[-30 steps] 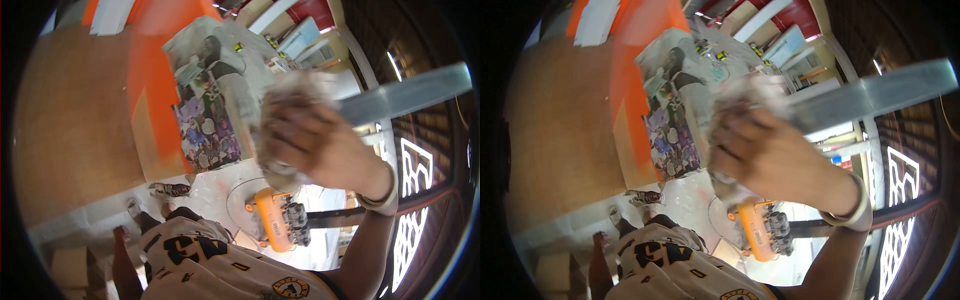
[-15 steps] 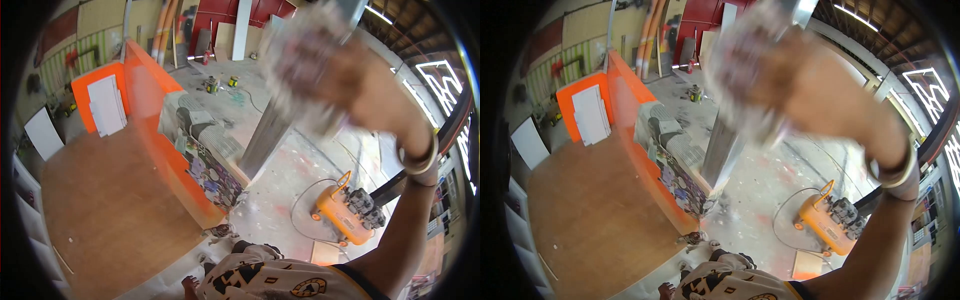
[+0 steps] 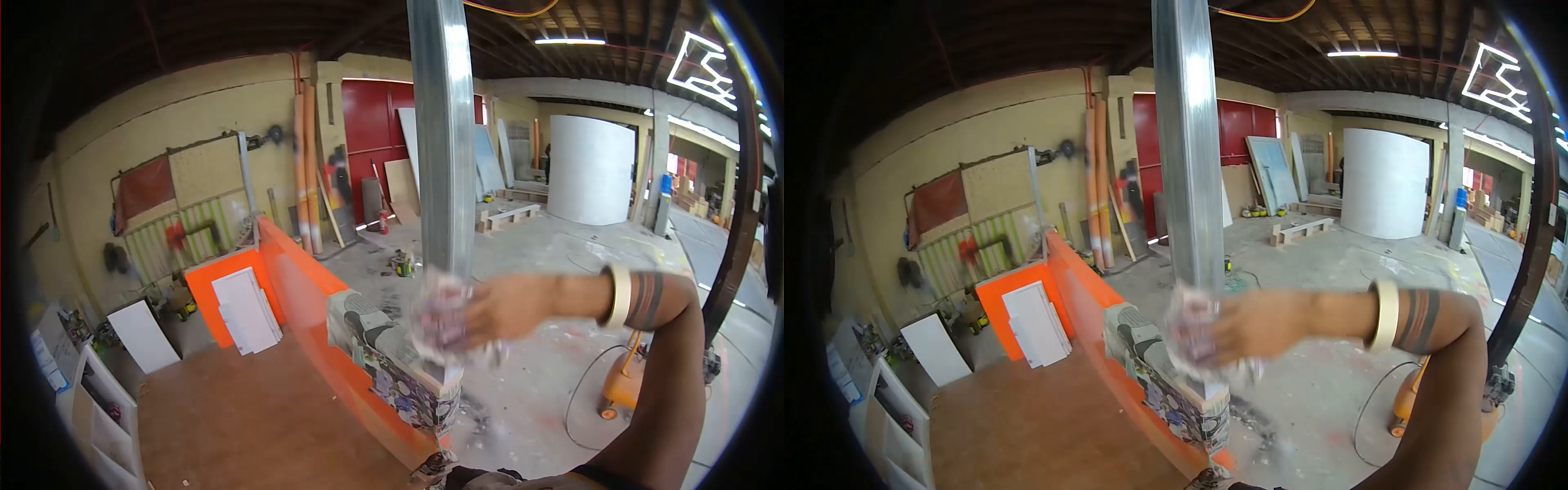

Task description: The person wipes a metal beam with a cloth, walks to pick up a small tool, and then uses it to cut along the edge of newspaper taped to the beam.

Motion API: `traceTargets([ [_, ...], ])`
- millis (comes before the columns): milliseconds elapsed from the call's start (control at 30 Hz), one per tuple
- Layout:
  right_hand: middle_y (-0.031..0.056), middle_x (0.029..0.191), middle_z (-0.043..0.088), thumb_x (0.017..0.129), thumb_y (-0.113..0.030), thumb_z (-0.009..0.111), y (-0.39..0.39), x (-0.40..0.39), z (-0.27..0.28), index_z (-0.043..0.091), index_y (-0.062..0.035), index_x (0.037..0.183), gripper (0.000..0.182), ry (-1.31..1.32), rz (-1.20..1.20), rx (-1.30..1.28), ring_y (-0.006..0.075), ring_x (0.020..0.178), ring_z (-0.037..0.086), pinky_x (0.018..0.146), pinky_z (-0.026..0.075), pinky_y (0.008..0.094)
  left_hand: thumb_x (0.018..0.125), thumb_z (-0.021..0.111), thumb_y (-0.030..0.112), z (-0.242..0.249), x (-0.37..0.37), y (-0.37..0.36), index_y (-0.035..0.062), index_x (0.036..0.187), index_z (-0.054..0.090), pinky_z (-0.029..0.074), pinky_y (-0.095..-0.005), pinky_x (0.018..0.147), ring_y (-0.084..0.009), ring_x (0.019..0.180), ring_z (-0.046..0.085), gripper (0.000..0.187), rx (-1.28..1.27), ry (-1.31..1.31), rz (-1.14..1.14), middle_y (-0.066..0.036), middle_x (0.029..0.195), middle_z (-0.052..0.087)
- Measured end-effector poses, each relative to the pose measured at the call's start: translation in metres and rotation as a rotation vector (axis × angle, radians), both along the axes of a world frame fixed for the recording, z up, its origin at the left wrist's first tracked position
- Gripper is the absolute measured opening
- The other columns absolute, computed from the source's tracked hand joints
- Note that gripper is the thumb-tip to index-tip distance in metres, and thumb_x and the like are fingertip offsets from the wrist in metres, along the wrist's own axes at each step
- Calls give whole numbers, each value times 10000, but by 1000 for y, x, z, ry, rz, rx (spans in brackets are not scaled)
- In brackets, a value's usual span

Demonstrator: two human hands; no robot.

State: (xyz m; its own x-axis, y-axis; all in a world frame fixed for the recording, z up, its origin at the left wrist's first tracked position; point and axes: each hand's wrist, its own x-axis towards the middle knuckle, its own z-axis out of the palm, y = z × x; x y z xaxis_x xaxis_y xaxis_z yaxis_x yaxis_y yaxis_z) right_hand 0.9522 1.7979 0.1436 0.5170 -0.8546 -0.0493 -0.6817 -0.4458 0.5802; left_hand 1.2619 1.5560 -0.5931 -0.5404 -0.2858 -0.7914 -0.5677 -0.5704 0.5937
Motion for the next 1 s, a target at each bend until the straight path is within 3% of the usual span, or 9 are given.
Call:
traceTargets([
  [133, 70, 1618, 459, 926, -478, 627, -11, -23, 132, 536, -205, 1530, 669, 10, -99, -433, 348, 1578, 248, 1292, 86, 596, 1025, 516, 307, 23, -54, -1, 25, 1243, 556, 568, -487, 626, -361, 797, 667, 359, -88, 36, -165, -199, 1052, 677],
  [267, 133, 1508, 570, 827, -103, 662, -47, -35, 259, 638, -96, 1382, 556, -89, 351, -959, 364, 1505, 394, 1248, 248, 491, 1024, 520, 315, 47, -106, 19, 32, 1240, 560, 564, -478, 631, -350, 797, 664, 358, -160, 91, -309, -188, 1045, 676],
  [433, 129, 1393, 614, 960, 9, 518, -85, -7, 276, 614, -65, 1380, 438, -994, 955, -525, 308, 1406, 473, 1205, 297, 390, 1024, 526, 325, 61, -158, 65, 41, 1237, 566, 559, -468, 637, -335, 798, 661, 357, -247, 154, -466, -174, 1036, 675],
  [467, 143, 1455, 570, 961, 28, 528, -85, -16, 263, 574, -101, 1429, 487, -732, 889, -794, 290, 1406, 476, 1219, 293, 385, 1024, 527, 327, 62, -167, 78, 43, 1237, 567, 558, -466, 638, -332, 798, 660, 357, -257, 164, -488, -171, 1034, 674],
  [567, 139, 1476, 593, 741, -9, 668, -95, -33, 162, 629, -84, 1380, 645, -612, 594, -1255, 374, 1479, 429, 1243, 266, 475, 1024, 530, 333, 65, -186, 118, 48, 1235, 570, 556, -460, 642, -323, 798, 658, 357, -288, 179, -524, -162, 1029, 673],
  [700, 188, 1663, 344, 993, -427, 631, -51, -40, -43, 419, -52, 1571, 721, -902, 611, -663, 425, 1564, 236, 1272, 176, 535, 1024, 535, 341, 54, -187, 181, 55, 1232, 575, 552, -451, 647, -311, 799, 655, 356, -295, 125, -518, -151, 1022, 672],
  [767, 206, 1671, 314, 879, -309, 719, 2, -52, -149, 412, -63, 1571, 796, -948, 219, -33, 416, 1586, 168, 1271, 243, 518, 1024, 537, 345, 48, -177, 216, 59, 1231, 577, 550, -447, 649, -306, 799, 654, 356, -278, 81, -517, -145, 1019, 672],
  [900, 193, 1631, 395, 805, -104, 703, 163, -89, -302, 534, -77, 1477, 693, -1182, 63, -101, 384, 1511, 375, 1232, 330, 502, 1023, 542, 353, 31, -155, 270, 66, 1228, 581, 546, -439, 654, -294, 800, 651, 355, -220, -23, -485, -134, 1012, 670],
  [1000, 189, 1368, 639, 831, -21, 696, 313, -115, -405, 627, -56, 1350, 525, -1675, -627, -339, 345, 1285, 613, 1069, 491, 477, 1023, 545, 359, 29, -140, 277, 71, 1226, 585, 543, -432, 658, -285, 800, 649, 355, -149, -128, -486, -125, 1006, 669],
])
